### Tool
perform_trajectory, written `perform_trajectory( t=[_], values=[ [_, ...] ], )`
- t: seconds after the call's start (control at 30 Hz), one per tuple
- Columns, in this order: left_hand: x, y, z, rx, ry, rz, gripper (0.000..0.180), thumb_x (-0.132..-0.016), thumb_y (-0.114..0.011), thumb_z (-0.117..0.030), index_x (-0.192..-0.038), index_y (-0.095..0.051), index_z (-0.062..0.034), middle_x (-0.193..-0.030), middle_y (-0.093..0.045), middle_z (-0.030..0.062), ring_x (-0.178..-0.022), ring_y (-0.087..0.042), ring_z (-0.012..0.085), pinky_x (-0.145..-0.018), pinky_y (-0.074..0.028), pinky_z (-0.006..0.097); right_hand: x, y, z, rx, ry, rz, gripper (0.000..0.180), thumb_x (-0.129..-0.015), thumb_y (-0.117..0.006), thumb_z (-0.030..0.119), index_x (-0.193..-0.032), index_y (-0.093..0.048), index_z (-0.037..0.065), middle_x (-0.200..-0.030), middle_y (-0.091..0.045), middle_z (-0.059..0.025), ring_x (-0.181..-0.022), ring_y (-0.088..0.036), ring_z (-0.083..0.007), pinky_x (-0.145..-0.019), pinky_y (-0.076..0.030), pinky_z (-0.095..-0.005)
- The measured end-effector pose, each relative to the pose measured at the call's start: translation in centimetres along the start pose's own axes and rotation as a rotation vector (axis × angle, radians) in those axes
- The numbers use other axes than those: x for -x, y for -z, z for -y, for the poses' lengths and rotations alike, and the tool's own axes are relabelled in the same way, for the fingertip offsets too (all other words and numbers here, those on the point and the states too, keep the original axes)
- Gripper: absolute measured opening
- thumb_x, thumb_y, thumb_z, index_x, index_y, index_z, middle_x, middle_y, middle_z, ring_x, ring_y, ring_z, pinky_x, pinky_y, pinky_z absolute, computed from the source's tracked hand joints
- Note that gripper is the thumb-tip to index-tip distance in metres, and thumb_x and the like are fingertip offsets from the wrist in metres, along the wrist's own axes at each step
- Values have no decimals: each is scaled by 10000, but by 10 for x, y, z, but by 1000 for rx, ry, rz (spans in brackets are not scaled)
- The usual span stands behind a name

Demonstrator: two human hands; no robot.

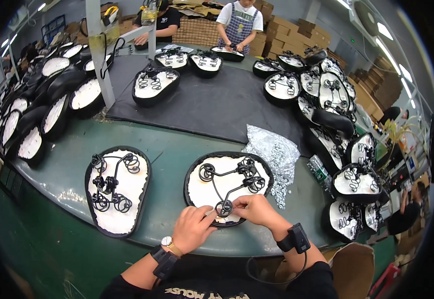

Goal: The person picks up washers from a pile on the table, places them onto the bolts of a bicycle seat, and presses them into position. After repeating this for all the bolts, they place the finished seat into a cardboard box and reach for another one.

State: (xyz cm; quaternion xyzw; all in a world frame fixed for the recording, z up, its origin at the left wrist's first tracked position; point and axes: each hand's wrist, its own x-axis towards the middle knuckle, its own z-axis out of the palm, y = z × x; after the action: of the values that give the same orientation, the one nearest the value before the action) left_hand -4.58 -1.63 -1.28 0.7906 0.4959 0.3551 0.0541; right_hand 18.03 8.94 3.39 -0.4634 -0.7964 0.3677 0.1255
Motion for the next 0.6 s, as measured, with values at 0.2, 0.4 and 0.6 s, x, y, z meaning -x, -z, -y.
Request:
perform_trajectory(
  t=[0.2, 0.4, 0.6],
  values=[
    [0, -7, 4, 28, -29, -22, 518, -759, -845, -221, -1236, -670, -119, -1185, -627, 45, -1020, -547, 275, -950, -434, 427, -26, 19, 4, -233, -142, 312, 178, -865, -794, 84, -1028, -759, 22, -865, -744, -12, -798, -635, -69, -743, -532, -258],
    [-4, -5, 8, 117, -20, 20, 537, -746, -844, -208, -1238, -660, -100, -1135, -608, 36, -990, -559, 266, -949, -453, 424, -22, 12, -3, -65, -120, 327, 122, -879, -788, 99, -955, -730, 23, -774, -676, -2, -720, -563, -68, -682, -498, -274],
    [-7, -5, 8, 121, 4, 36, 491, -743, -849, -261, -1166, -669, -86, -1147, -604, 52, -999, -541, 269, -934, -430, 419, -16, 7, 6, -4, -136, 247, 134, -902, -764, 100, -1002, -739, 13, -799, -699, -14, -726, -597, -75, -680, -513, -279]
  ],
)
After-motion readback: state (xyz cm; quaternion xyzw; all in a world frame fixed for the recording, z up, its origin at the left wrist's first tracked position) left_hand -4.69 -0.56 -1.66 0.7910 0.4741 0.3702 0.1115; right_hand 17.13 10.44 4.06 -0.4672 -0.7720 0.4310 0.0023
